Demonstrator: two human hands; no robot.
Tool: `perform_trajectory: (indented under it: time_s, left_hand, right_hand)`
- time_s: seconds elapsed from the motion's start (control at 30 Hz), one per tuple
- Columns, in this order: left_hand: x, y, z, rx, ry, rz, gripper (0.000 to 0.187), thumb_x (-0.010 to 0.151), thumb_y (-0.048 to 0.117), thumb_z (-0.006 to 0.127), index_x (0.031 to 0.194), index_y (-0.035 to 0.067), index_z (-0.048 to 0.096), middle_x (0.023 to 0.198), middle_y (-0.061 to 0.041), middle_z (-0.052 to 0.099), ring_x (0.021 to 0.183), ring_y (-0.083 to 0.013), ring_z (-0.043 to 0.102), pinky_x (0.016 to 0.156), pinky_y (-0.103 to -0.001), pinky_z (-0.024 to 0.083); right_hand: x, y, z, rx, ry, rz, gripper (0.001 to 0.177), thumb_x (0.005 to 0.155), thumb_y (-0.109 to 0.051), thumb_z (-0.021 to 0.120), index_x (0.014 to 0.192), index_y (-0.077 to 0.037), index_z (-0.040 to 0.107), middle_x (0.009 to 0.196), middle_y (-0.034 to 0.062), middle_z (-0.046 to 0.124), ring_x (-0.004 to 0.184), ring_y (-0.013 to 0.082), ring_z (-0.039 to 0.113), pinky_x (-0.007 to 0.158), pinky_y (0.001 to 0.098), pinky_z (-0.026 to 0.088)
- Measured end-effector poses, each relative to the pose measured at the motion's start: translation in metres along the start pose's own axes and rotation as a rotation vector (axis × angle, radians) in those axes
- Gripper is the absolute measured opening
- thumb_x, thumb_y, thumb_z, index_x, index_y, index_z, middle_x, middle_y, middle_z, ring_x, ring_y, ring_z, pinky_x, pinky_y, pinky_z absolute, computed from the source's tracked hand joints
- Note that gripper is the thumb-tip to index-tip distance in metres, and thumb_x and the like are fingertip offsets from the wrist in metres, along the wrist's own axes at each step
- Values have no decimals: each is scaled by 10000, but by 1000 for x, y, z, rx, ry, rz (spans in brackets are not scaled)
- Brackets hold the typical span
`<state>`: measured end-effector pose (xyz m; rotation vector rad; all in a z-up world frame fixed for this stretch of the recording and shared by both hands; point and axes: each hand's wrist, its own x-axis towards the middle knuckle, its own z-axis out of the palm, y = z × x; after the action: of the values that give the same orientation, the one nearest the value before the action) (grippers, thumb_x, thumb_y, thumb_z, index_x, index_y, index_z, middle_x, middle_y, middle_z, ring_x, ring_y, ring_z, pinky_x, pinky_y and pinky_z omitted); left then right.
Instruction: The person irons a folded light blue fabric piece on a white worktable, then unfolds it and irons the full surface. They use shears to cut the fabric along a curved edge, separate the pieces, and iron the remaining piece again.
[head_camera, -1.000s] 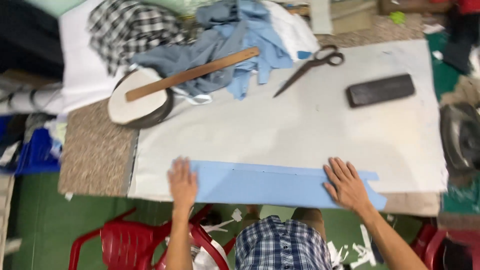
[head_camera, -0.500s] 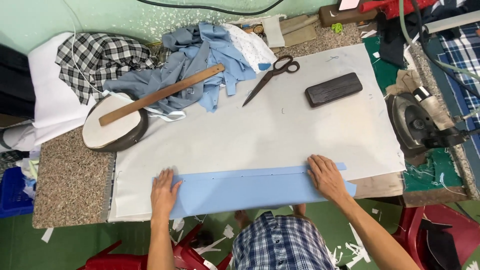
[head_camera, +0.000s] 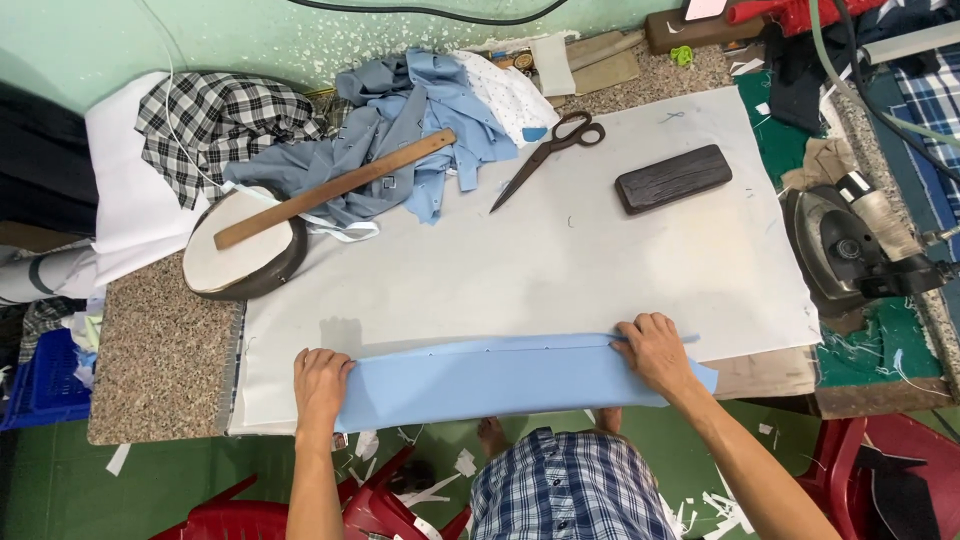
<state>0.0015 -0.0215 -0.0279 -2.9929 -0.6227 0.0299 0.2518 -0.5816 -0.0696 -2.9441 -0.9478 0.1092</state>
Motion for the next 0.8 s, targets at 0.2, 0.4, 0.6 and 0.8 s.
perform_trajectory:
  time_s: [0.2, 0.4, 0.6, 0.8]
  left_hand:
    - [-24, 5, -40, -117, 187, 76, 54, 920, 228, 719, 915, 180, 743, 823, 5, 722, 971, -155, 692, 1123, -382, 437]
    - [-35, 8, -132, -251, 167, 68, 257, 852, -3, 733, 1097, 68, 761, 1068, -105, 777, 1008, -263, 733, 1060, -450, 554]
    - [84, 13, -168, -64, 568, 193, 105, 949, 30, 736, 989, 120, 773, 934, -42, 732, 863, -267, 657, 772, -411, 476]
    - [178, 45, -223, 235, 961, 24, 165, 965, 185, 716, 869, 318, 701, 844, 105, 606, 743, -126, 646, 670, -260, 521]
  right_hand:
    - [-8, 16, -12, 100, -39, -19, 162, 868, -363, 734, 951, -252, 650, 1063, -45, 583, 1158, 156, 571, 1030, 330, 478]
    - [-32, 27, -146, 374, -659, 31, 131, 971, -274, 605, 1063, -259, 697, 897, -43, 781, 646, 95, 661, 577, 226, 515]
    - [48, 78, -188, 19, -260, -40, 449, 850, -16, 543, 1133, -306, 735, 1007, 30, 711, 876, 258, 702, 691, 407, 574]
    - [125, 89, -226, -343, 705, 91, 156, 877, -210, 623, 919, -350, 678, 881, -107, 660, 707, 147, 677, 614, 295, 540]
